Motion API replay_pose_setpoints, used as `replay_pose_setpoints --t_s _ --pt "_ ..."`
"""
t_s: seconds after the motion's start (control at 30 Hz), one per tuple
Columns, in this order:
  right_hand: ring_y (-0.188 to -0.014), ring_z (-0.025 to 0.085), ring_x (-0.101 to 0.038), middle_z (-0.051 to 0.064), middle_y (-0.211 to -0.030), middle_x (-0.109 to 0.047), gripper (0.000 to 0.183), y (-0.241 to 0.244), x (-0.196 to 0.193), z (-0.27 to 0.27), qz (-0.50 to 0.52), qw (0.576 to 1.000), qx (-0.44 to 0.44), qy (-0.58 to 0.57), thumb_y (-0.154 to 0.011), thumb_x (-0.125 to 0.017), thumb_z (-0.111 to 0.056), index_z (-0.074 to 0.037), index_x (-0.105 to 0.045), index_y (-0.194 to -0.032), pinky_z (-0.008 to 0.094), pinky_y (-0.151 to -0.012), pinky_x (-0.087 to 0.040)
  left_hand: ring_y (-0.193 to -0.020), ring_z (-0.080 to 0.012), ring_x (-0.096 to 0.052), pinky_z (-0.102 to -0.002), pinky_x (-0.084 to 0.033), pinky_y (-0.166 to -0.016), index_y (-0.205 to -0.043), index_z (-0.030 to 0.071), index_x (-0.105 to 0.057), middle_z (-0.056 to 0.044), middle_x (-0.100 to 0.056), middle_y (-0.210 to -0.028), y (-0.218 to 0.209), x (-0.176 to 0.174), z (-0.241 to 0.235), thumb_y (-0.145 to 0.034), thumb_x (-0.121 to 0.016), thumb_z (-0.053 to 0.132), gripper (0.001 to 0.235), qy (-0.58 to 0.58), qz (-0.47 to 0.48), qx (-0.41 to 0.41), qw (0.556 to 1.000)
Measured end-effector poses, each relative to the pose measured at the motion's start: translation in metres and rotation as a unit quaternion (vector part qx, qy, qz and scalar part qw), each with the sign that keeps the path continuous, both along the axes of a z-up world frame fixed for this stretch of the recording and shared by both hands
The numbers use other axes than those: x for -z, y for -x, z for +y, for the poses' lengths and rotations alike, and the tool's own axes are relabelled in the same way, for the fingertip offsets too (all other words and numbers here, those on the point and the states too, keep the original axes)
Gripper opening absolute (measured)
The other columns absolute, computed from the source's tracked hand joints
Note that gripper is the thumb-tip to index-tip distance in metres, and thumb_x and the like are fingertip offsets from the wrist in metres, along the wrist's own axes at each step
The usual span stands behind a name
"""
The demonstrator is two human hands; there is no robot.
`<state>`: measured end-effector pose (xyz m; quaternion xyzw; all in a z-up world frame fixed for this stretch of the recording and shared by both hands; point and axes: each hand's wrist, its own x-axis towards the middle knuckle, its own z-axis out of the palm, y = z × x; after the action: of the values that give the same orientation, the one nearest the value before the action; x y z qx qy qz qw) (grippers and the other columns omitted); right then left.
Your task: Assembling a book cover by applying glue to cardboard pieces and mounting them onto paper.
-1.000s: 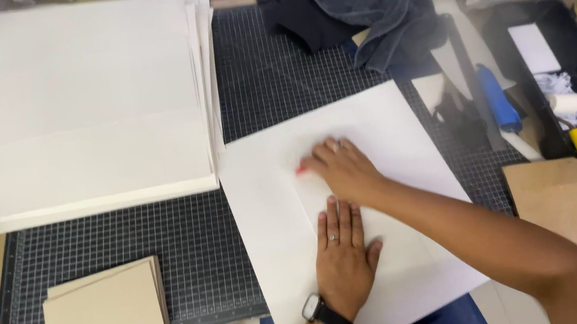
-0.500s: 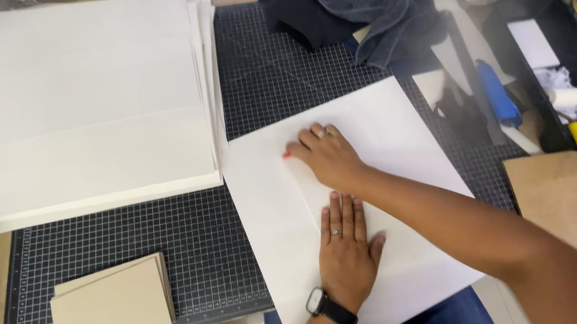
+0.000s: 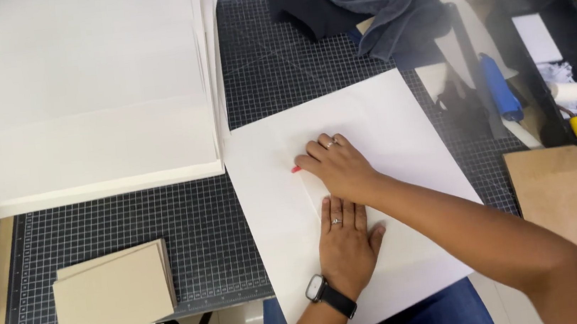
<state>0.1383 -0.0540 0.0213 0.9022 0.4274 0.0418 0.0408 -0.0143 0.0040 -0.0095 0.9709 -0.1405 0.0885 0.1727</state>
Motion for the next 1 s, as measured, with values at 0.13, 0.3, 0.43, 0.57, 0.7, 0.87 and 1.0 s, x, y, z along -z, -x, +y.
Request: replay_pose_setpoints --t_s 0.13,0.3,0.43,0.57,0.7,0.87,1.0 --pt "-0.097 0.028 -0.055 0.002 -0.103 -0.061 0.032 -0.008 0.0 0.005 -0.023 1.0 -0.002 -0.009 -0.092 -0.054 -0.008 -0.023 -0.064 -0.119 0.042 -0.085 -0.044 -0.148 -0.0388 -0.035 -0.053 -0.008 -0.131 -0.15 -0.002 -0.046 -0.022 -0.05 -0.152 -0.004 0.002 0.0 -0.106 -0.032 0.05 0.069 -0.014 0.004 -0.004 1.0" --pt "-0.103 0.034 -0.053 0.009 -0.112 -0.059 0.047 -0.017 0.012 0.016 -0.008 0.998 0.029 -0.054 -0.088 -0.051 0.005 -0.019 -0.063 -0.127 0.047 -0.089 -0.044 -0.151 -0.0412 -0.031 -0.052 -0.013 -0.13 -0.147 -0.006 -0.049 -0.026 -0.047 -0.155 0.002 -0.001 0.001 -0.106 -0.041 0.045 0.066 0.048 -0.047 -0.008 0.998" --pt "-0.109 0.029 -0.05 0.002 -0.113 -0.056 0.06 0.013 0.005 -0.021 0.049 0.998 0.008 0.023 -0.071 -0.081 -0.023 -0.023 -0.058 -0.127 0.044 -0.094 -0.041 -0.139 -0.0432 -0.046 -0.052 -0.017 -0.129 -0.141 -0.006 -0.055 -0.026 -0.058 -0.142 0.004 -0.003 0.003 -0.103 -0.047 0.044 0.063 0.057 -0.061 -0.002 0.997" --pt "-0.111 0.033 -0.055 0.004 -0.106 -0.057 0.023 0.009 -0.006 -0.092 0.072 0.989 0.101 -0.085 -0.099 -0.054 -0.029 -0.023 -0.059 -0.121 0.049 -0.096 -0.045 -0.152 -0.0407 -0.023 -0.052 -0.016 -0.125 -0.151 0.001 -0.042 -0.021 -0.036 -0.161 -0.008 -0.019 0.009 -0.103 -0.046 0.043 0.064 0.041 0.027 0.019 0.999" --pt "-0.114 0.034 -0.054 0.006 -0.109 -0.057 0.018 0.048 0.013 -0.163 0.022 0.995 0.094 -0.025 -0.101 -0.05 -0.026 -0.023 -0.06 -0.114 0.049 -0.092 -0.045 -0.149 -0.0411 -0.032 -0.053 -0.025 -0.122 -0.149 0.001 -0.048 -0.021 -0.044 -0.156 -0.043 -0.01 0.003 -0.102 -0.053 0.035 0.059 0.076 -0.044 -0.051 0.995" --pt "-0.108 0.028 -0.054 0.004 -0.106 -0.058 0.023 0.045 0.012 -0.155 0.017 0.997 0.06 -0.034 -0.103 -0.043 -0.021 -0.023 -0.062 -0.115 0.044 -0.089 -0.045 -0.159 -0.0375 0.005 -0.052 0.006 -0.128 -0.163 0.005 -0.014 -0.017 -0.005 -0.173 -0.06 -0.03 -0.003 -0.108 -0.026 0.046 0.07 -0.033 0.174 -0.015 0.984" --pt "-0.107 0.027 -0.054 0.003 -0.107 -0.058 0.024 -0.049 0.023 -0.123 -0.053 0.993 0.094 -0.047 -0.104 -0.045 -0.02 -0.024 -0.062 -0.12 0.044 -0.09 -0.045 -0.158 -0.0367 0.008 -0.051 0.008 -0.127 -0.163 0.005 -0.012 -0.016 -0.001 -0.173 -0.064 -0.037 -0.001 -0.109 -0.023 0.045 0.068 -0.041 0.195 -0.005 0.98"
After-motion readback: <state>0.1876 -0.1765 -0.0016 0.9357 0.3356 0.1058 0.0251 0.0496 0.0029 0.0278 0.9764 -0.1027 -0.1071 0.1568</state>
